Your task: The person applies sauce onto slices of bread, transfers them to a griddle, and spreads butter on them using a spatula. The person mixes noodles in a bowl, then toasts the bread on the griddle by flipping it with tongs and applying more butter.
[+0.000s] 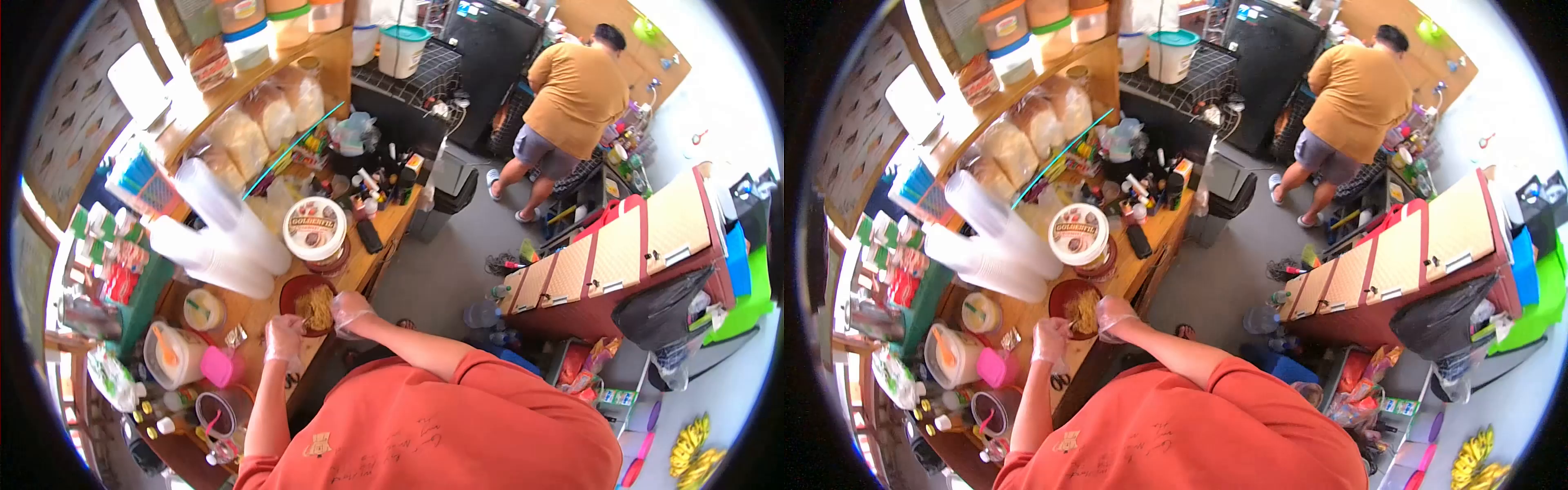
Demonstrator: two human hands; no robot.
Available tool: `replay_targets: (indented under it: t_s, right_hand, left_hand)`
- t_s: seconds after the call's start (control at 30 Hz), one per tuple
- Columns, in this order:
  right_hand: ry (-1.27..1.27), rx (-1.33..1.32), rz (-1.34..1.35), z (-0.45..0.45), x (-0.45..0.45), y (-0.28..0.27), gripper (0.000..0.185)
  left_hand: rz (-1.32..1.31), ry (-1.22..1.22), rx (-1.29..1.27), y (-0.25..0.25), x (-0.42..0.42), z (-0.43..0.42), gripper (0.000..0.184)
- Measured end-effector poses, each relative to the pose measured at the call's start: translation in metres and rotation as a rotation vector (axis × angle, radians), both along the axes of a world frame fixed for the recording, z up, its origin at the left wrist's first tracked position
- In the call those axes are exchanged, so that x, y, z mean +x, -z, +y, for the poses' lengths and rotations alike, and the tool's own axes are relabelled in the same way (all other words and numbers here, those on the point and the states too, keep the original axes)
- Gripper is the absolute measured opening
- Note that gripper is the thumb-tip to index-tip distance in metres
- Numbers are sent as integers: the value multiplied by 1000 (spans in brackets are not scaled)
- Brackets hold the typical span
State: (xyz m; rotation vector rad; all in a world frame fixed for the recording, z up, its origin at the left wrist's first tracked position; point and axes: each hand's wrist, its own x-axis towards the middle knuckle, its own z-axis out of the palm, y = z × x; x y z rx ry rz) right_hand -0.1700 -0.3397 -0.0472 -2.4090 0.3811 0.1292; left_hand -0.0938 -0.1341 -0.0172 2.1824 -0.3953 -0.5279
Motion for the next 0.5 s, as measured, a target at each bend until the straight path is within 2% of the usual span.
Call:
replay_targets:
  t_s: [0.03, 0.07, 0.13, 0.2, 0.23, 0.33, 0.4, 0.43, 0.5]
  right_hand:
    - [-6, -30, 19, 0, 1, -1, 23]
    - [-116, -153, -22, -3, 4, 15, 22]
    - [-120, -141, -37, -7, 3, 11, 22]
    - [-237, -171, -110, -11, -1, 16, 21]
    - [-222, -165, -107, -10, -3, 23, 21]
    - [-205, -71, -170, -4, -5, 26, 21]
    - [-261, -105, -135, -2, -2, 20, 20]
    - [-269, -107, -139, -4, 0, 17, 20]
    - [-272, -163, -201, -4, 2, 13, 20]
  left_hand:
    - [-11, 16, -10, -3, -2, 3, 14]
    - [-97, 79, 32, -5, -2, 5, 13]
    - [-172, 167, 81, 10, -3, 22, 13]
    - [-699, 540, 344, 35, 8, 38, 16]
    - [-487, 319, 302, 43, 10, 43, 17]
    - [-521, 290, 299, 7, 8, 21, 17]
    - [-216, 253, 159, 1, 10, 19, 18]
    - [-218, 245, 157, 3, 15, 20, 18]
    - [-428, 115, 192, 0, 26, 26, 16]
